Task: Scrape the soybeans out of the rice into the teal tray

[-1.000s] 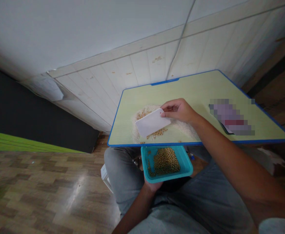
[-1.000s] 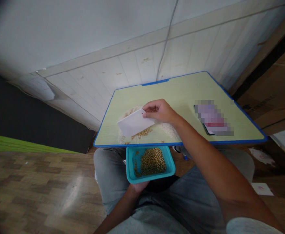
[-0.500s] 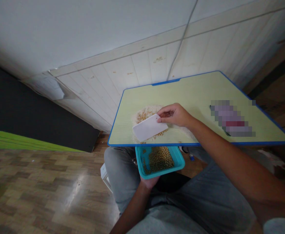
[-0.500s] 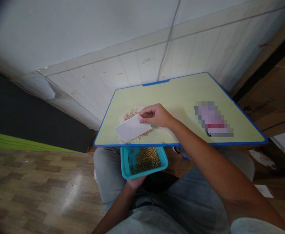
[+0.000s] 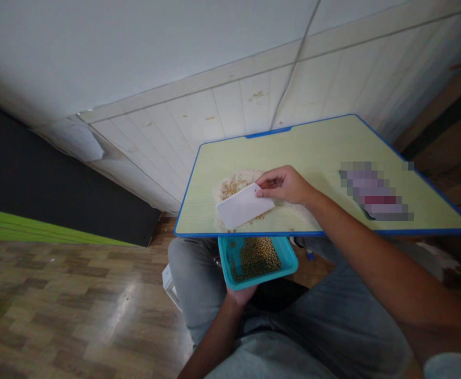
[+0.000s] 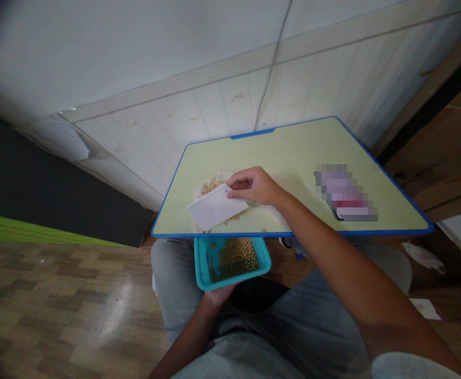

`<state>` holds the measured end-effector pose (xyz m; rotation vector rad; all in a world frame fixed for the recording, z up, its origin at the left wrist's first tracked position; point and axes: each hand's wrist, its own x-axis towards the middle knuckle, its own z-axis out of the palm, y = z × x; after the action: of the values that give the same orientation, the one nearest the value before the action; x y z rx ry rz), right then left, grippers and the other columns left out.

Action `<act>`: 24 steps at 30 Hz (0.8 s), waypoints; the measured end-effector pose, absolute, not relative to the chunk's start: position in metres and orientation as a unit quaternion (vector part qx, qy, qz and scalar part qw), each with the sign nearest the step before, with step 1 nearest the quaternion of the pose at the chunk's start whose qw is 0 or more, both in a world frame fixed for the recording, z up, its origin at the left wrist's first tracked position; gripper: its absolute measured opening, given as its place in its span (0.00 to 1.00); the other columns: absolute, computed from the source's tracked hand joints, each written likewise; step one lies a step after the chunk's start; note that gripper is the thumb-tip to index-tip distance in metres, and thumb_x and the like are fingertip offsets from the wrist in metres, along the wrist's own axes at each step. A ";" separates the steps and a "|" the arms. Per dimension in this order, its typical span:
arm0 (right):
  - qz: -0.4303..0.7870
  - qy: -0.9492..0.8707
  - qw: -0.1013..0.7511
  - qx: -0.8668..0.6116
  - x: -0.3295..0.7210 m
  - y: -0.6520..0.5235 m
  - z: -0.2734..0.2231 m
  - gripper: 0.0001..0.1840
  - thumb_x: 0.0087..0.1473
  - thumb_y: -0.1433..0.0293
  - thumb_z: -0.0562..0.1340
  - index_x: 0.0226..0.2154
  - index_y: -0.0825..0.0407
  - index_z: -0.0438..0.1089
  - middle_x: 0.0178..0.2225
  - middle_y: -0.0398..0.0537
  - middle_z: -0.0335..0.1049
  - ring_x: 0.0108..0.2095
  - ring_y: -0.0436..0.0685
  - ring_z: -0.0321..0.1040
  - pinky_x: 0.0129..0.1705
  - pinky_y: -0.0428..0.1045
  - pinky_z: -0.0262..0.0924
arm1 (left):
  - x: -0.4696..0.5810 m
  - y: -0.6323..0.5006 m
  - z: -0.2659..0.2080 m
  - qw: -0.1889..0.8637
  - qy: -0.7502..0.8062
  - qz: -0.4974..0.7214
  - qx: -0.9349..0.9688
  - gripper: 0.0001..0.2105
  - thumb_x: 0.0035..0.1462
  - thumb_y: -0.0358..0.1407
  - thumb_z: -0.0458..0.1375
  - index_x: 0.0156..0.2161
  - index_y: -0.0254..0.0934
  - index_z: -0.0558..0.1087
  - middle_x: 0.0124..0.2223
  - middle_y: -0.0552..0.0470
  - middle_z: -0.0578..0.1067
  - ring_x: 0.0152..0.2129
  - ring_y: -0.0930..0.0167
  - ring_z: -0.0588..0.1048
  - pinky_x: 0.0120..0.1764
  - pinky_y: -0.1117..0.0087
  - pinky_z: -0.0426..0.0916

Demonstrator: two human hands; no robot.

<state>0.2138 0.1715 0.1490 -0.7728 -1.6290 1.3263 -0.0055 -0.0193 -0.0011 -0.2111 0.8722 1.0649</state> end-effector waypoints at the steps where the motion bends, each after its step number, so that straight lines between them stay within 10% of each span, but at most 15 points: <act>1: 0.532 -0.656 0.435 -0.312 0.214 0.171 0.149 0.19 0.37 0.57 0.85 0.30 0.49 0.86 0.28 0.43 0.83 0.29 0.52 0.76 0.34 0.49 0.73 | -0.005 -0.019 0.000 0.768 0.402 0.490 -0.096 0.33 0.77 0.50 0.39 0.49 0.41 0.88 0.61 0.49 0.87 0.70 0.52 0.76 0.77 0.41 0.63; 17: 0.555 -0.637 0.438 -0.306 0.208 0.169 0.148 0.19 0.36 0.59 0.86 0.30 0.49 0.86 0.30 0.44 0.85 0.30 0.52 0.78 0.37 0.50 0.76 | -0.006 -0.017 0.002 0.786 0.386 0.478 -0.068 0.35 0.78 0.50 0.36 0.53 0.41 0.87 0.71 0.51 0.79 0.70 0.55 0.76 0.75 0.45 0.68; 24: 0.543 -0.637 0.451 -0.310 0.211 0.173 0.147 0.23 0.36 0.54 0.86 0.32 0.49 0.86 0.32 0.46 0.85 0.32 0.54 0.79 0.37 0.51 0.76 | -0.006 -0.018 0.003 0.771 0.405 0.478 -0.114 0.33 0.77 0.53 0.39 0.75 0.40 0.69 0.75 0.49 0.75 0.72 0.55 0.73 0.78 0.46 0.60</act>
<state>0.2113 0.1729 0.1469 -0.7650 -1.5744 1.3434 -0.0062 -0.0177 0.0026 -0.2461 0.8777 1.0356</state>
